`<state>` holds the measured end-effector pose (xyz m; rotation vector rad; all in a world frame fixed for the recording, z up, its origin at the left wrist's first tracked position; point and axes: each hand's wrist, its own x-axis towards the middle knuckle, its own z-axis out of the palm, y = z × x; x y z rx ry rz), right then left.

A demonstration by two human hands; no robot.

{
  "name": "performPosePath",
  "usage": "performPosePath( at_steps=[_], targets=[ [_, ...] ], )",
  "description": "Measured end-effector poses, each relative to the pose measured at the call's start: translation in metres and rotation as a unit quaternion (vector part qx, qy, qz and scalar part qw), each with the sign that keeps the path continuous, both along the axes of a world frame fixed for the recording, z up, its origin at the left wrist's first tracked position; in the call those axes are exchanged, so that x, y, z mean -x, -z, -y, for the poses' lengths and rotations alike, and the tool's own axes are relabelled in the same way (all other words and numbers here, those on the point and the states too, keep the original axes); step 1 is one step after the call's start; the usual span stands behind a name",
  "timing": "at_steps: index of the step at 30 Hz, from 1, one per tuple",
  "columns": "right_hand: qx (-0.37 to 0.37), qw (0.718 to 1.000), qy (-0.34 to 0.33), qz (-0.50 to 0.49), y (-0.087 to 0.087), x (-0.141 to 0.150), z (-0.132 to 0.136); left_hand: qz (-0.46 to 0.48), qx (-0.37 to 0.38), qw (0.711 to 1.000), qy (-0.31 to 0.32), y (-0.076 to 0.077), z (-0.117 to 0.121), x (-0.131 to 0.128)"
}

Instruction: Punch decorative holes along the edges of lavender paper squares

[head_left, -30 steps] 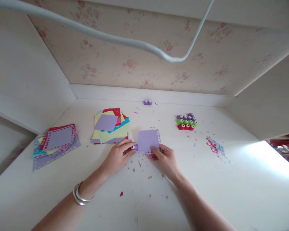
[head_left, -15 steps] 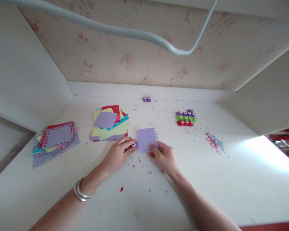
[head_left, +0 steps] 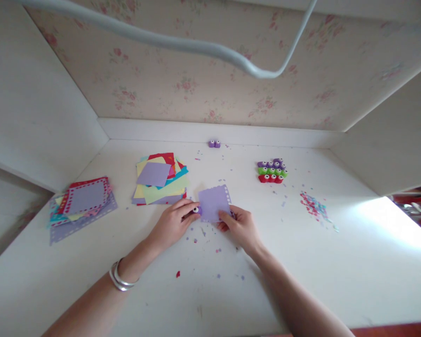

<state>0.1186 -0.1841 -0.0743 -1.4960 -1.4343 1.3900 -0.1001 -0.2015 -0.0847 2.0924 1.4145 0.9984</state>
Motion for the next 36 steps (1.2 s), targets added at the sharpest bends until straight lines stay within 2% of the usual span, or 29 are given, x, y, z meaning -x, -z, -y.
performPosePath(
  at_steps=[4,7,9,12,15,18,20,36],
  targets=[
    [-0.027,0.999,-0.036,0.032,-0.003,0.000,0.001,-0.004,0.007,1.000,0.000,0.003,-0.001,0.001],
    [-0.097,0.984,-0.062,0.135,-0.007,-0.002,0.004,-0.007,0.008,1.000,0.006,0.003,-0.001,0.002],
    [-0.168,0.960,-0.054,0.219,-0.009,-0.006,0.005,-0.007,0.017,1.000,0.003,0.001,0.000,0.004],
    [-0.289,0.908,-0.017,0.304,-0.008,-0.013,0.003,-0.011,0.034,0.999,-0.003,-0.004,0.001,0.006],
    [-0.364,0.869,-0.059,0.330,-0.003,-0.018,-0.001,-0.016,0.043,0.999,-0.001,-0.006,0.001,0.006],
    [-0.371,0.849,-0.157,0.341,0.002,-0.019,-0.004,-0.010,0.049,0.999,-0.001,-0.006,0.001,0.005],
    [-0.357,0.846,-0.192,0.348,0.005,-0.017,-0.003,-0.005,0.054,0.999,-0.001,-0.005,0.001,0.004],
    [-0.351,0.840,-0.198,0.363,0.004,-0.016,-0.004,0.004,0.051,0.999,0.019,-0.007,0.001,0.002]
  ],
)
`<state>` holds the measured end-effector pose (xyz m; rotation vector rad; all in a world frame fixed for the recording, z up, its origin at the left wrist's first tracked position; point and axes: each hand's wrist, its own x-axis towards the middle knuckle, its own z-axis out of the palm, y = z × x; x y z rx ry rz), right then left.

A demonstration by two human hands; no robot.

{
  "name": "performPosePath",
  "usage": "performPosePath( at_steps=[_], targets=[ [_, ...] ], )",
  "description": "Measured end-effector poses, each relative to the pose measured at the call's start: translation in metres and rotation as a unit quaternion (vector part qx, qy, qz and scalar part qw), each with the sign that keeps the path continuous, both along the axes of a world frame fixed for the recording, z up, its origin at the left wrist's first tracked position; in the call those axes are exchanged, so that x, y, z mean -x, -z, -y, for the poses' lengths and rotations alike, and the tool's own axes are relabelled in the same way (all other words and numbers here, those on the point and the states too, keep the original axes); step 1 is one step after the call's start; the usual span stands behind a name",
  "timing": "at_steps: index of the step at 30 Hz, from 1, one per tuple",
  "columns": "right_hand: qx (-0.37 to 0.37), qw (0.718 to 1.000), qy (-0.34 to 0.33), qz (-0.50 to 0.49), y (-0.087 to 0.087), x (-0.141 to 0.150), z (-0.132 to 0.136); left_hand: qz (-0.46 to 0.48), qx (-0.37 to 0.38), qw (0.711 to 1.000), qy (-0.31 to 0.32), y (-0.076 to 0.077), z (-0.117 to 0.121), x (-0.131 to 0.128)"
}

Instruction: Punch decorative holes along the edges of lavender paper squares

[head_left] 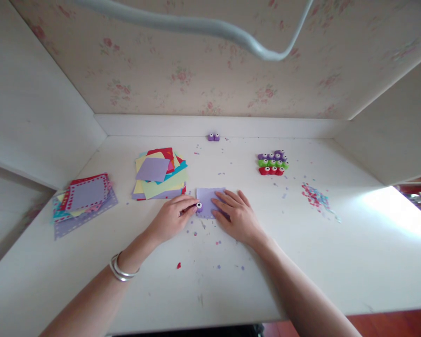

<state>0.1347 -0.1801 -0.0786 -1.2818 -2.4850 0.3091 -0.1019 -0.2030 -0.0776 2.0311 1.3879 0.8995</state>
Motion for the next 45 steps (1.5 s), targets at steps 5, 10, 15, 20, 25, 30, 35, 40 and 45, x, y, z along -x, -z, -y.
performPosePath(
  at_steps=[5,10,15,20,25,30,35,40,45],
  targets=[
    [-0.003,1.000,0.001,-0.010,0.000,0.000,0.000,0.020,0.035,0.999,-0.033,-0.008,0.000,-0.002],
    [-0.008,1.000,0.003,-0.013,0.001,0.000,0.000,0.046,0.074,0.995,-0.054,-0.013,-0.003,-0.010],
    [-0.009,1.000,0.005,-0.010,0.002,0.000,0.000,0.014,0.091,0.994,-0.050,-0.013,-0.010,-0.016],
    [-0.010,1.000,0.007,-0.006,0.001,0.000,0.000,0.000,0.182,0.982,-0.041,-0.017,-0.022,-0.016],
    [-0.005,1.000,0.011,-0.006,0.002,0.000,0.001,-0.055,0.270,0.960,-0.052,-0.029,-0.037,-0.019],
    [-0.003,1.000,0.017,-0.011,0.002,0.001,0.002,-0.067,0.335,0.939,-0.039,-0.040,-0.043,-0.025],
    [-0.008,1.000,0.015,-0.014,-0.002,0.001,0.004,-0.053,0.333,0.941,-0.004,-0.044,-0.040,-0.021],
    [-0.004,1.000,0.016,-0.018,-0.006,0.000,0.005,0.008,0.310,0.950,0.024,-0.039,-0.030,-0.003],
    [0.004,1.000,0.013,-0.020,-0.006,-0.001,0.004,-0.056,0.168,0.984,-0.006,-0.033,-0.026,0.017]
  ],
)
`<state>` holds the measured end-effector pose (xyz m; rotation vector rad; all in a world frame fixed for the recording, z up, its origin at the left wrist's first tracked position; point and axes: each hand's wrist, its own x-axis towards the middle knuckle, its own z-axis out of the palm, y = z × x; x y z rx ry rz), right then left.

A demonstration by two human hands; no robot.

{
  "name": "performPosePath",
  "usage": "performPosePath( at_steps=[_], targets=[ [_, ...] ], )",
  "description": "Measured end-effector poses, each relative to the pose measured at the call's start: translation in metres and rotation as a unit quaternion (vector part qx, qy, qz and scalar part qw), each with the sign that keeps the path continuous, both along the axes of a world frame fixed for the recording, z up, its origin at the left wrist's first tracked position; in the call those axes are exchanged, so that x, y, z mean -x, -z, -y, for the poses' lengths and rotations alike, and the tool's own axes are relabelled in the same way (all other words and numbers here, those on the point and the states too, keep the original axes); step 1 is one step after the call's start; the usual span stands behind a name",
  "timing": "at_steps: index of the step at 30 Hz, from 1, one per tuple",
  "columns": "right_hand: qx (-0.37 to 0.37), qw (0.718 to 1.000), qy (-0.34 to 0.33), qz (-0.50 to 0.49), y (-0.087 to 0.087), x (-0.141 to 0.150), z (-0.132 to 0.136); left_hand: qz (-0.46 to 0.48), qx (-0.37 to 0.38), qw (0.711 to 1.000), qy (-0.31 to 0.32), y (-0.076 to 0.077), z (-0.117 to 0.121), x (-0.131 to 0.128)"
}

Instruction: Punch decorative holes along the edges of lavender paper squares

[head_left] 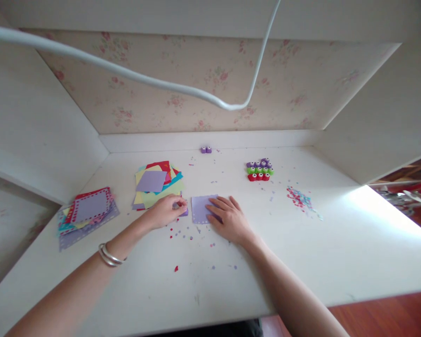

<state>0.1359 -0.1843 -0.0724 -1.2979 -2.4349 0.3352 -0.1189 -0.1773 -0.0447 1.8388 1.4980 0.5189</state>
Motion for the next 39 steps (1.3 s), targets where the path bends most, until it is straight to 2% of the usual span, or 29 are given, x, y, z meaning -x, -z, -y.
performPosePath(
  at_steps=[3,7,9,12,15,19,26,29,32,39],
  targets=[
    [0.006,1.000,-0.004,0.000,-0.001,-0.001,0.000,-0.069,-0.089,0.994,-0.003,0.004,0.004,0.007],
    [0.005,1.000,-0.004,-0.007,-0.001,-0.002,0.002,-0.146,-0.119,0.982,0.017,0.005,0.004,0.006],
    [0.005,1.000,-0.003,-0.009,-0.002,-0.002,0.003,-0.140,-0.135,0.980,0.035,0.002,-0.007,0.002],
    [0.006,1.000,-0.001,-0.013,-0.002,-0.003,0.003,-0.098,-0.150,0.982,0.055,-0.004,-0.038,-0.014],
    [0.008,1.000,0.005,-0.019,-0.003,-0.002,0.003,-0.069,-0.143,0.986,0.060,-0.013,-0.079,-0.043],
    [0.021,0.999,0.012,-0.031,-0.004,-0.002,0.002,-0.068,-0.157,0.981,0.094,-0.020,-0.136,-0.100],
    [0.051,0.997,0.012,-0.050,-0.007,-0.004,-0.002,-0.071,-0.186,0.971,0.128,-0.016,-0.219,-0.210],
    [0.063,0.996,0.016,-0.056,-0.009,-0.005,-0.004,-0.077,-0.192,0.969,0.138,-0.014,-0.243,-0.245],
    [0.072,0.996,0.013,-0.058,-0.011,-0.006,-0.006,-0.085,-0.188,0.967,0.150,-0.011,-0.261,-0.267],
    [0.082,0.996,0.012,-0.046,-0.015,-0.007,-0.010,-0.108,-0.168,0.962,0.188,0.001,-0.280,-0.291]
  ],
)
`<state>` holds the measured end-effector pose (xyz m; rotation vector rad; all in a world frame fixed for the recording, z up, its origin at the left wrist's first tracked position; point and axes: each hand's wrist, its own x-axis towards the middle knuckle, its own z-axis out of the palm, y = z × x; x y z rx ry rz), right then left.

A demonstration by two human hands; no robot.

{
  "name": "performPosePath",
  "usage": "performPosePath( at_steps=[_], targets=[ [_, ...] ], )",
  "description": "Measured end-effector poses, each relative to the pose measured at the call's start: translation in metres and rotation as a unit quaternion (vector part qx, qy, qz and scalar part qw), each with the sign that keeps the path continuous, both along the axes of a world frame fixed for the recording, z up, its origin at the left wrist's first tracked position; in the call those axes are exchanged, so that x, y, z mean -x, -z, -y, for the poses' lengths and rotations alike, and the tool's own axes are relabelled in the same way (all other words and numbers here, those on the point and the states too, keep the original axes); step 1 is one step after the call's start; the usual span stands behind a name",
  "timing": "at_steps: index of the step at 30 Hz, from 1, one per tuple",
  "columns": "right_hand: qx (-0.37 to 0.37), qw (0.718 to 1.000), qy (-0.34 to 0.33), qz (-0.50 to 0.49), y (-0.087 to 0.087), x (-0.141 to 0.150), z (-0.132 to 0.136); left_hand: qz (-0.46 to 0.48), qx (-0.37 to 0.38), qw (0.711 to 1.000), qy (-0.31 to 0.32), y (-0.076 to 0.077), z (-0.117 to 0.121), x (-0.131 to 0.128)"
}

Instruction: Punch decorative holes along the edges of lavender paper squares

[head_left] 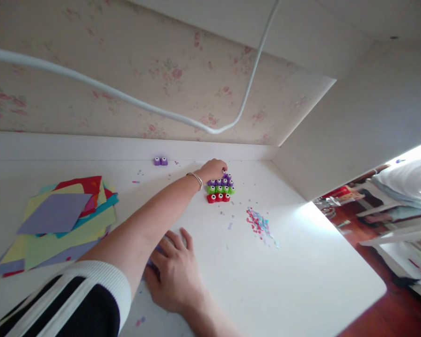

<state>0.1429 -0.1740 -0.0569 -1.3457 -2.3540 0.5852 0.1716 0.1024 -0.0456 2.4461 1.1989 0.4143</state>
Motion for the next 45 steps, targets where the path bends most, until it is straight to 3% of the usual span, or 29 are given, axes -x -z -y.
performPosePath(
  at_steps=[8,12,15,20,24,29,34,40,45],
  targets=[
    [0.001,1.000,-0.002,-0.013,0.001,-0.001,0.000,-0.017,0.013,1.000,0.016,-0.001,-0.006,-0.004],
    [0.003,1.000,-0.002,-0.014,0.002,-0.002,0.001,-0.027,-0.008,1.000,-0.007,-0.007,-0.005,0.007],
    [0.005,1.000,0.000,-0.021,0.003,-0.002,0.001,-0.043,-0.049,0.996,-0.057,-0.010,-0.002,0.035],
    [0.003,1.000,0.004,-0.025,0.004,-0.001,0.001,-0.106,-0.120,0.974,-0.159,-0.008,0.008,0.109],
    [-0.002,1.000,0.005,-0.027,0.003,-0.001,0.002,-0.162,-0.134,0.956,-0.207,-0.001,0.012,0.153],
    [-0.015,0.998,0.043,-0.040,0.006,0.001,0.002,-0.222,-0.100,0.949,-0.198,0.001,0.015,0.172],
    [-0.015,0.992,0.126,-0.016,0.024,0.004,-0.001,-0.254,-0.080,0.950,-0.164,-0.006,0.019,0.177],
    [-0.023,0.992,0.116,-0.038,0.029,0.003,-0.005,-0.282,-0.058,0.947,-0.142,-0.013,0.028,0.181],
    [-0.016,0.987,0.107,-0.121,0.027,-0.002,-0.006,-0.281,-0.061,0.951,-0.115,-0.017,0.057,0.190]
  ],
)
